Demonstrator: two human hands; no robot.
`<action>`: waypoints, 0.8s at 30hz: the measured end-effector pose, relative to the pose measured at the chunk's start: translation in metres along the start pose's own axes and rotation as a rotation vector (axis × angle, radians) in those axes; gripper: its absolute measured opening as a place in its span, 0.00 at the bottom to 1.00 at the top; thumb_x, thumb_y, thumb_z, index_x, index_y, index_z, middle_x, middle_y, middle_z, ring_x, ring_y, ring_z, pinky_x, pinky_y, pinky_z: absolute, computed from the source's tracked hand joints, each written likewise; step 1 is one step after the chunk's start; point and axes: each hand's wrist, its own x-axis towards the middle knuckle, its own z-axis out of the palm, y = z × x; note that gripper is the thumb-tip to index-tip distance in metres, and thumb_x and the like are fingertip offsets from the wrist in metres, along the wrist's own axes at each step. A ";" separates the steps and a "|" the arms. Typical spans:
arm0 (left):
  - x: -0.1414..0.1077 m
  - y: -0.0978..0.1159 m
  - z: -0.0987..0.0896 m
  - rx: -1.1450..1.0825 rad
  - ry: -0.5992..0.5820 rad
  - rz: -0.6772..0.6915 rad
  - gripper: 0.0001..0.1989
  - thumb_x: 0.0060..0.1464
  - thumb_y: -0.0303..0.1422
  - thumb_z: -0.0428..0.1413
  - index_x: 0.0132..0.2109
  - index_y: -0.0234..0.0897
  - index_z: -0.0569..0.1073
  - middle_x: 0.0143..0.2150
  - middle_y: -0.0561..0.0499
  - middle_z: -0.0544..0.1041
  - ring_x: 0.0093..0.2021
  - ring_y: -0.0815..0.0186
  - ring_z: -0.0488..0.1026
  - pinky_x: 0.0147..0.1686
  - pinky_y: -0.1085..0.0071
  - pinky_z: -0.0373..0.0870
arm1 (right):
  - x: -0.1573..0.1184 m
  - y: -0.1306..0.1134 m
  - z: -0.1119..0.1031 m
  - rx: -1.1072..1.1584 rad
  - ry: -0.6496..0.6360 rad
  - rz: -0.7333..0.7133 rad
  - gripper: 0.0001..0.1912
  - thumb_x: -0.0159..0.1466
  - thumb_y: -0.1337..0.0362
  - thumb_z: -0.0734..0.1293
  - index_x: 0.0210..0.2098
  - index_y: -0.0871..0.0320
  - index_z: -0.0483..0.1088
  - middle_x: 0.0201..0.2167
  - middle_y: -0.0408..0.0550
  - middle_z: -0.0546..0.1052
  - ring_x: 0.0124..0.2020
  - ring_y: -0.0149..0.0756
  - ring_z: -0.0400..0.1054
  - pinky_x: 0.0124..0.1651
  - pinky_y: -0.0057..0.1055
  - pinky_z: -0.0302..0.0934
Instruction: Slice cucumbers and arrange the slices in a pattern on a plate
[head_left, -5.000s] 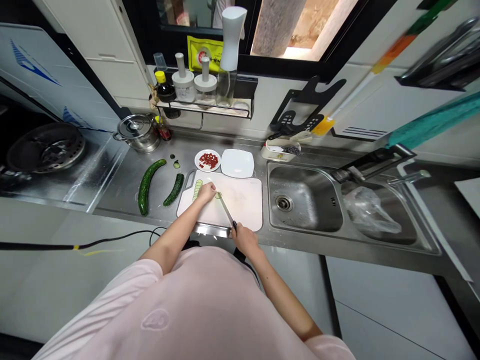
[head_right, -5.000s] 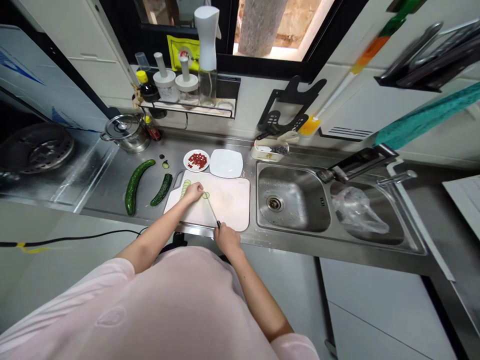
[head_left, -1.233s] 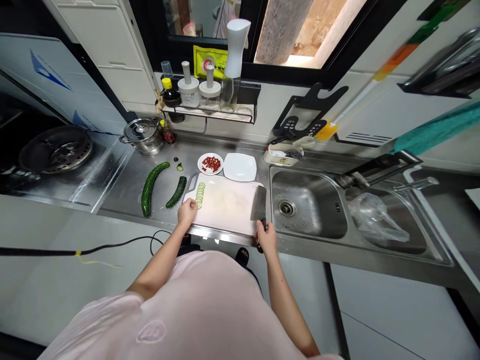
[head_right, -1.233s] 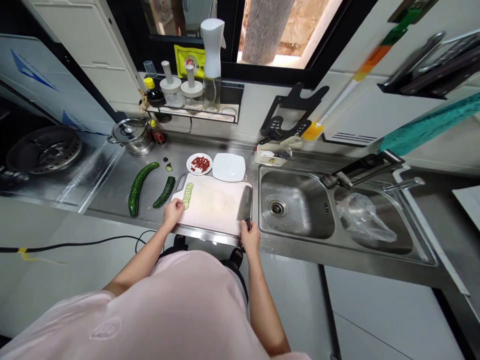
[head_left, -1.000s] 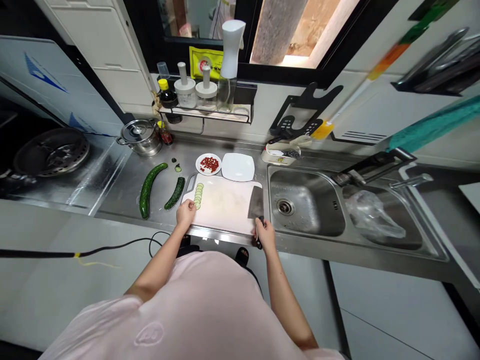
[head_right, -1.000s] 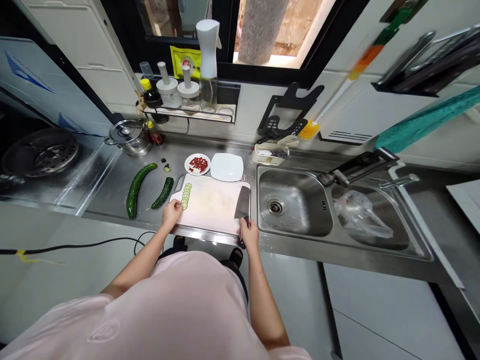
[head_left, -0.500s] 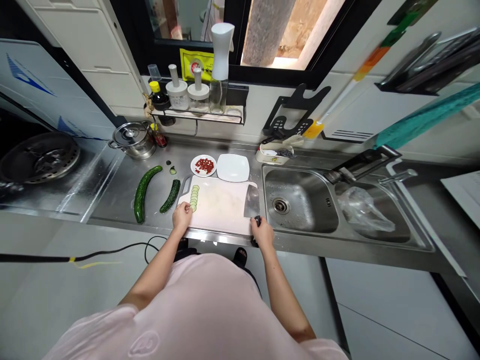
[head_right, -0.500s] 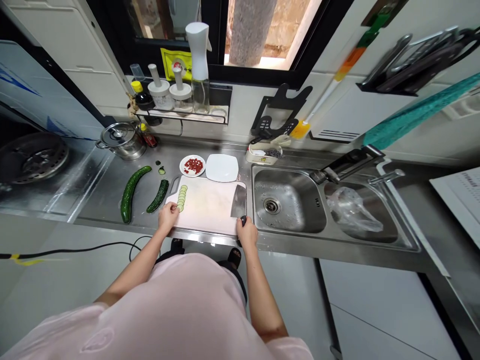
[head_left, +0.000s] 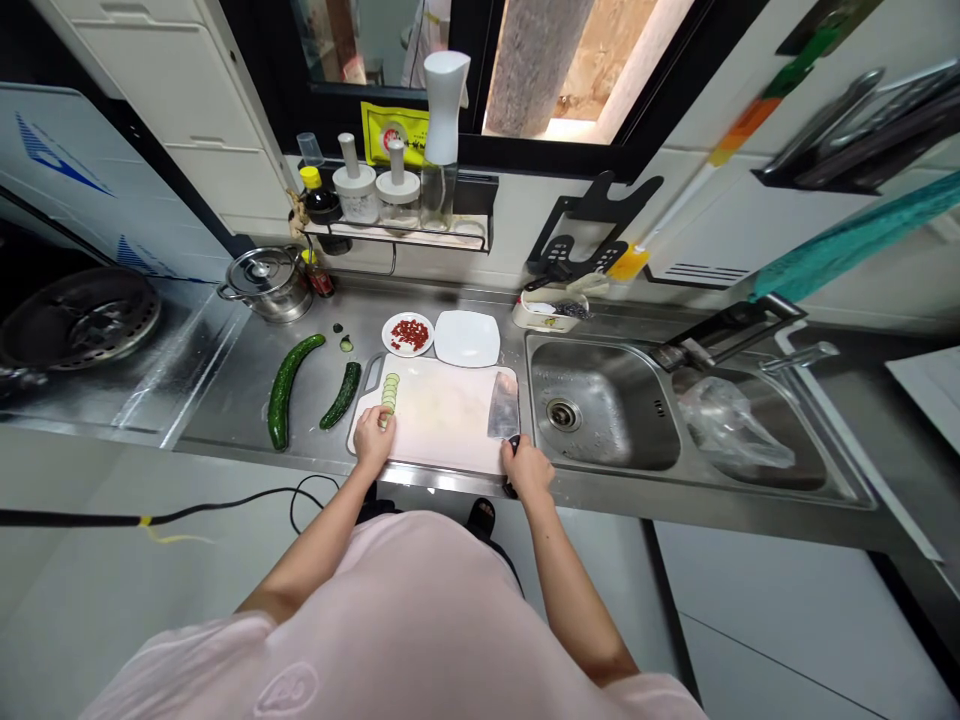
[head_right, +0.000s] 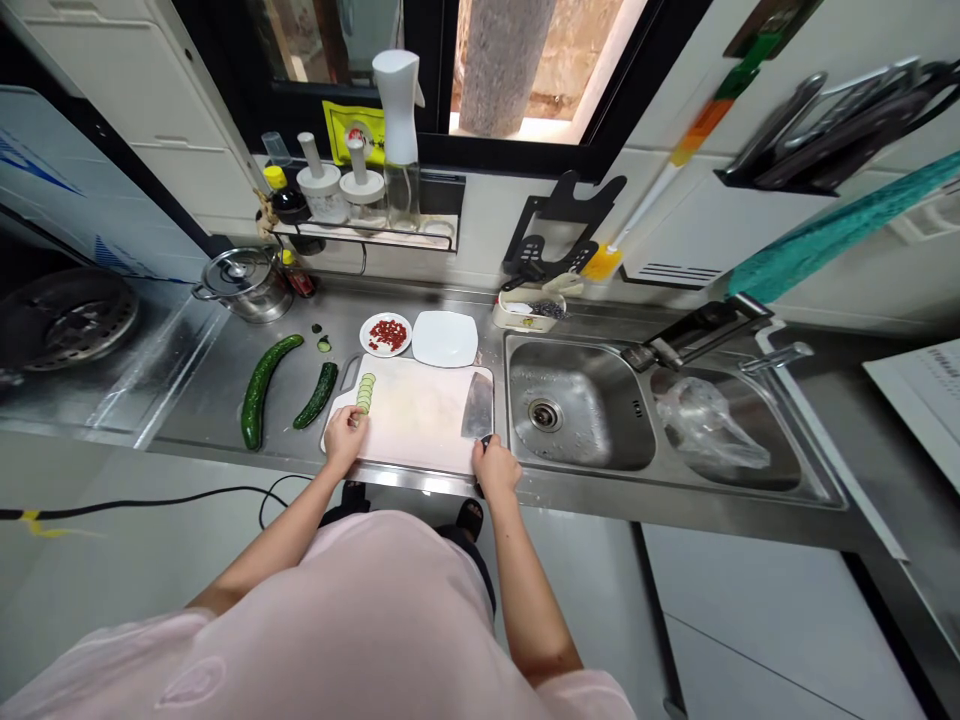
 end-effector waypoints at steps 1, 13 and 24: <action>0.000 0.002 0.003 -0.020 -0.007 -0.003 0.09 0.52 0.33 0.52 0.40 0.40 0.72 0.36 0.51 0.73 0.35 0.67 0.69 0.37 0.73 0.63 | 0.001 0.000 0.000 -0.008 0.003 -0.004 0.24 0.65 0.50 0.53 0.49 0.61 0.66 0.35 0.59 0.76 0.40 0.47 0.72 0.41 0.38 0.61; 0.041 0.038 0.052 -0.314 -0.176 -0.143 0.13 0.48 0.35 0.55 0.42 0.37 0.73 0.30 0.52 0.74 0.29 0.69 0.70 0.34 0.74 0.65 | 0.018 -0.007 -0.016 0.050 0.105 -0.079 0.24 0.66 0.50 0.53 0.52 0.57 0.64 0.42 0.56 0.74 0.42 0.44 0.70 0.43 0.36 0.59; 0.109 0.080 0.093 -0.449 -0.426 -0.316 0.27 0.49 0.35 0.56 0.57 0.35 0.65 0.29 0.50 0.75 0.24 0.69 0.70 0.27 0.74 0.64 | 0.129 -0.059 -0.055 0.149 0.160 -0.140 0.23 0.64 0.54 0.56 0.52 0.61 0.66 0.51 0.60 0.66 0.54 0.49 0.54 0.53 0.40 0.50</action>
